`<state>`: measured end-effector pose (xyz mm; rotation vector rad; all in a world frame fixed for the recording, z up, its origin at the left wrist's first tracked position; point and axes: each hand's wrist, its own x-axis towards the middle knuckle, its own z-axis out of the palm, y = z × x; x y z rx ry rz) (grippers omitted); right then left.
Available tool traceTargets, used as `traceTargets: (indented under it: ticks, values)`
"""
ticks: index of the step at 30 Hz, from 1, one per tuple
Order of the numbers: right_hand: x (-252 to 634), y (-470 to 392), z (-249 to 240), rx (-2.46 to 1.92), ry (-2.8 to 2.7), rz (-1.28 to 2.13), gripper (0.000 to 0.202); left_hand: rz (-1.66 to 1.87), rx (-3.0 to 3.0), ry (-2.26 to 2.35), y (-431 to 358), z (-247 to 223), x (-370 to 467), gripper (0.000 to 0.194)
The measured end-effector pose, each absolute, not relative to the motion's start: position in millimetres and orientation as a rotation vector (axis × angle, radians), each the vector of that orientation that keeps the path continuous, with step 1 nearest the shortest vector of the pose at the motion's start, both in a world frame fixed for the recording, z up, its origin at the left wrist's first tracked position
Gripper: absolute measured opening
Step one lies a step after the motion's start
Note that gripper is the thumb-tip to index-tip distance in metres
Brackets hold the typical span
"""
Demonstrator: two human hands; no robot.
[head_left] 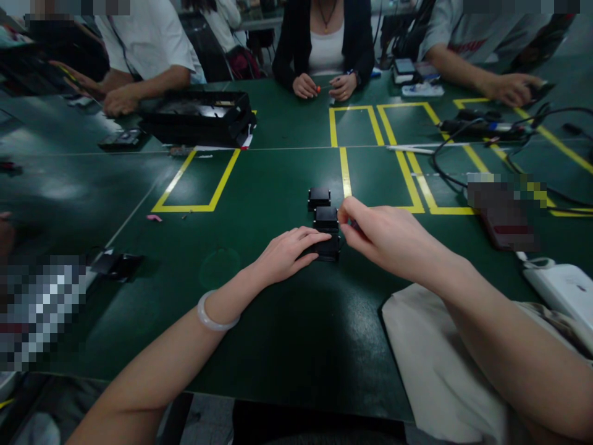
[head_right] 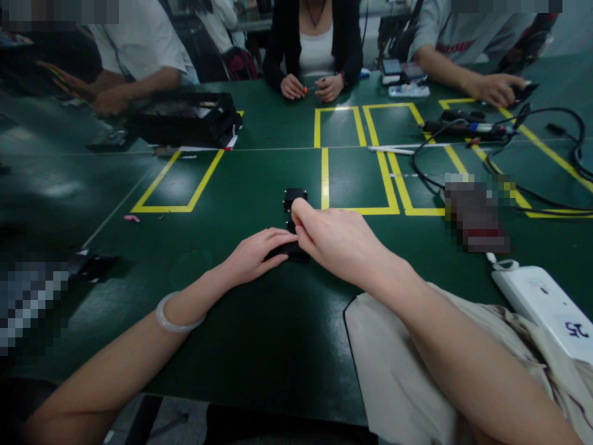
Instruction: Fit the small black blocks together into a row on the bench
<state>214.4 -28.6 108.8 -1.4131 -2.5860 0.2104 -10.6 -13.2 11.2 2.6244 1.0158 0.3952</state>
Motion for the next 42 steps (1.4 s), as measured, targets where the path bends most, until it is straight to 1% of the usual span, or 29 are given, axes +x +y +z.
traceTargets:
  ticks: [4, 10, 16, 20, 24, 28, 30, 35, 40, 42]
  values:
    - [214.5, -27.6, 108.4, -1.489, -2.609, 0.101, 0.027, 0.396, 2.627, 1.017, -13.1, 10.3, -10.7, 0.044]
    - [215.1, -28.0, 108.9, -1.406, -2.592, 0.207, 0.018, 0.393, 2.623, 1.016, -13.1, 10.8, -11.1, 0.043]
    - [212.9, -29.1, 109.0, -1.457, -2.624, 0.105, 0.024, 0.419, 2.638, 1.013, -13.4, 11.0, -10.9, 0.043]
    - [213.5, -29.3, 107.9, -1.414, -2.612, 0.147, 0.019, 0.424, 2.637, 1.014, -13.6, 11.7, -11.0, 0.042]
    - [213.5, -29.1, 107.8, -1.395, -2.591, 0.190, 0.018, 0.436, 2.635, 1.014, -13.6, 12.3, -10.8, 0.039]
    - [213.2, -28.1, 107.0, -1.446, -2.610, 0.126, 0.023, 0.398, 2.635, 1.021, -13.6, 13.3, -10.2, 0.039]
    - [213.6, -27.6, 106.1, -1.441, -2.610, 0.108, 0.022, 0.386, 2.636, 1.027, -13.6, 13.4, -10.1, 0.040]
    - [214.4, -28.0, 106.7, -1.388, -2.592, 0.181, 0.017, 0.413, 2.646, 1.024, -13.9, 11.6, -10.3, 0.041]
    - [214.1, -27.2, 108.9, -1.483, -2.609, 0.107, 0.026, 0.432, 2.651, 1.006, -14.3, 11.7, -10.4, 0.041]
    - [214.0, -26.5, 108.8, -1.500, -2.615, 0.090, 0.026, 0.423, 2.645, 1.004, -14.3, 12.4, -10.3, 0.041]
